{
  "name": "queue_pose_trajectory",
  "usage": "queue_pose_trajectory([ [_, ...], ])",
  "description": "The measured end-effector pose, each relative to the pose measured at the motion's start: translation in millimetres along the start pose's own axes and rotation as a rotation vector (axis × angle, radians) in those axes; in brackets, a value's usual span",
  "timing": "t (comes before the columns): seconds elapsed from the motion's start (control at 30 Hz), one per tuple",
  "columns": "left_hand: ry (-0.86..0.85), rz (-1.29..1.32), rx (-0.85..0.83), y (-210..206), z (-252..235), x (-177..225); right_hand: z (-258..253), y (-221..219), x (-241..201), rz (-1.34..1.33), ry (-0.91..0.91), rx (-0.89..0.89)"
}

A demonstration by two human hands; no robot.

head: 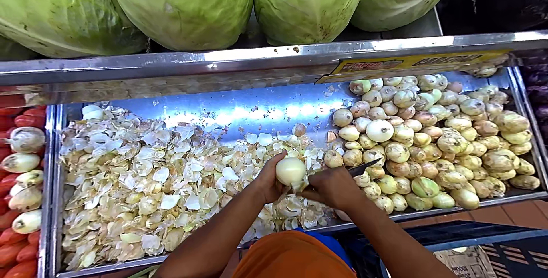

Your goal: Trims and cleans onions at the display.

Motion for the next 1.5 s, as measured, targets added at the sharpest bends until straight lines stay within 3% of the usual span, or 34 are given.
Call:
queue_pose_trajectory([
  [0.2,-0.016,0.031,0.020,0.2,3.0,9.3,7.8,-1.3,-19.3,-0.036,0.152,-0.384],
  [0.3,-0.095,-0.036,0.081,2.3,4.2,17.8,10.9,4.3,-12.4,-0.149,0.070,-0.519],
  [0.43,-0.241,-0.230,0.123,9.0,6.4,29.2,9.1,18.5,6.5,-0.235,-0.221,-0.549],
  [0.63,-0.235,-0.353,0.057,2.0,6.2,19.3,-1.8,7.3,5.2,-0.133,-0.398,-0.589],
  [0.9,-0.269,-0.323,0.155,3.0,-1.8,-5.2,-4.9,-4.5,2.4,-0.048,-0.378,-0.731],
  [1.07,-0.306,-0.333,0.259,5.9,-11.9,-16.9,-7.5,-18.9,-6.3,0.061,-0.274,-0.612],
  [1.2,-0.220,-0.241,0.347,16.7,-20.6,-24.7,-4.5,-20.6,-9.3,0.102,-0.182,-0.567],
  [1.4,-0.205,-0.107,0.361,34.6,-40.2,-22.9,23.9,-43.8,-47.6,-0.004,-0.003,-0.758],
  [1.5,-0.143,-0.102,0.251,27.2,-35.2,-2.7,27.7,-52.2,-36.3,-0.074,-0.138,-0.740],
])
Point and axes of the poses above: each hand's wrist, its own z-axis away from the middle knuckle, its own y-axis out of the back of the hand, x = y × z, the point moved 5 cm from there along -z, towards the middle knuckle, and after that the axes turned 14 degrees about z, right-handed, at the moved point
